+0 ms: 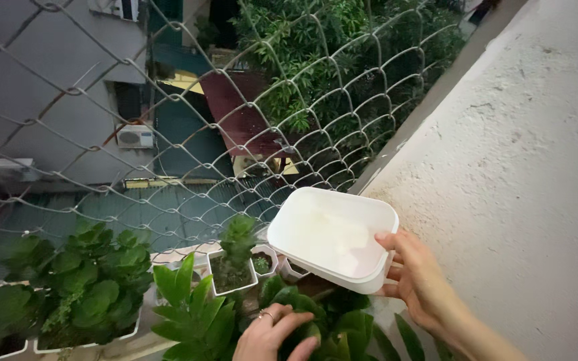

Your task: The person uses a white plastic container to scoop water from a bucket and waters several potted plants on a balcony. They move from one plant to another, pouring water onto the soil of each pot.

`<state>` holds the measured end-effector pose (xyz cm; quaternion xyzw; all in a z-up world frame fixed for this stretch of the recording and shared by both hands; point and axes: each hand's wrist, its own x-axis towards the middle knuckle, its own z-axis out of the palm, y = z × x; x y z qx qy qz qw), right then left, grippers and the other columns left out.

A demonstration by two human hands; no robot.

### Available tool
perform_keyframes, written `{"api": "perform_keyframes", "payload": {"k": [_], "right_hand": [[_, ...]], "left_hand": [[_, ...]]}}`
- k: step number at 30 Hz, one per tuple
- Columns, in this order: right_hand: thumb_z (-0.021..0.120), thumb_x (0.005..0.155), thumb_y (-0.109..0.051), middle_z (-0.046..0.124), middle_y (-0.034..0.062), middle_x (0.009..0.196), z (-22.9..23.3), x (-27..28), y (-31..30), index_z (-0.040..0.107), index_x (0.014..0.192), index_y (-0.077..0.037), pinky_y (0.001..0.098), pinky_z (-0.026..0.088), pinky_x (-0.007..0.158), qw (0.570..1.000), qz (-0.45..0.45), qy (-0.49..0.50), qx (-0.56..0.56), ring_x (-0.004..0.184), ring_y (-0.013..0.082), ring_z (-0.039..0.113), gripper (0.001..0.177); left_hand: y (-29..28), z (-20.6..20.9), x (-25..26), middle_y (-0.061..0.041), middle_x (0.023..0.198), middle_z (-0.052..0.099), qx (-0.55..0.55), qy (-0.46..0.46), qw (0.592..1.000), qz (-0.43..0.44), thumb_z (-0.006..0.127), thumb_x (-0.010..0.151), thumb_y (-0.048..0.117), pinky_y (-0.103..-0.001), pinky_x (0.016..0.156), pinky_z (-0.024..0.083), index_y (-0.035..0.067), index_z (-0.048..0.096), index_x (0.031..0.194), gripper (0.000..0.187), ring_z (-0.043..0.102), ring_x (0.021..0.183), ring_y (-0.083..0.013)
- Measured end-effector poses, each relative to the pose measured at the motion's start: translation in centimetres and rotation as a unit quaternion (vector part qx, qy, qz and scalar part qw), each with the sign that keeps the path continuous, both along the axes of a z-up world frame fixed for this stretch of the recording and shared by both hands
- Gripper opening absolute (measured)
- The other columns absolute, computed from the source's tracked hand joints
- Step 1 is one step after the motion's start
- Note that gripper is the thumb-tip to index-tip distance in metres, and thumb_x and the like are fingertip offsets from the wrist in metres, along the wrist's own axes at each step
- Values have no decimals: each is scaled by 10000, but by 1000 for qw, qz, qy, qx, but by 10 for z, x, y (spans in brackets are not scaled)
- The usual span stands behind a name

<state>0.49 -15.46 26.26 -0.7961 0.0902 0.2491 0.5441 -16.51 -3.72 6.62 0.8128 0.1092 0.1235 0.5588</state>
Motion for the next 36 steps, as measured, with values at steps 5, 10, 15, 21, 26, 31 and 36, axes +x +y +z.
{"api": "perform_keyframes", "payload": {"k": [5,10,15,21,26,31,36], "right_hand": [[660,790,-444,589,253,1196,6,0,-2,421,1442,-32,510,591,753,1000,-1,-16,10,1009,347,673,807],[645,734,-433,615,270,1188,9,5,-1,459,1429,17,480,604,715,998,33,-41,47,962,345,682,848],[627,749,-512,607,288,1191,9,7,-7,370,1436,31,510,646,756,994,-5,58,91,1031,364,713,913],[630,754,-503,600,310,1244,6,10,-23,357,1454,40,515,626,786,997,-5,30,65,1037,386,718,926],[660,735,-469,579,200,1256,12,11,-28,387,1452,-76,532,591,760,1000,-6,-24,2,1039,354,678,861],[690,802,-422,567,270,1237,10,12,-25,363,1458,-67,511,566,705,998,-12,-39,-51,1036,375,674,813],[678,778,-432,602,248,1223,4,16,-23,427,1434,-46,482,583,674,999,-1,-39,-29,1017,359,676,801]], "left_hand": [[14,18,2,-64,1065,709,-25,3,1000,9,764,827,420,-386,875,567,191,802,1079,343,732,1009,-241],[13,24,3,-55,1017,720,-22,3,1000,2,758,820,421,-381,849,571,191,808,1056,334,742,970,-246],[12,19,3,-69,938,726,-15,-39,999,14,717,858,382,-385,824,569,130,806,968,288,745,932,-257],[32,8,28,-117,828,787,-45,81,995,-44,543,992,441,-361,809,575,90,840,859,479,764,819,-287],[47,-4,73,-291,868,762,-142,256,945,-149,501,1022,515,-458,730,592,-61,746,870,644,739,756,-394],[2,32,84,-180,1018,735,213,336,909,-128,660,936,526,-440,806,619,-121,304,1486,921,754,939,-299],[-14,52,74,-257,1386,490,350,226,903,-105,786,804,495,-542,1077,358,-50,443,1386,867,439,1348,-406]]}}
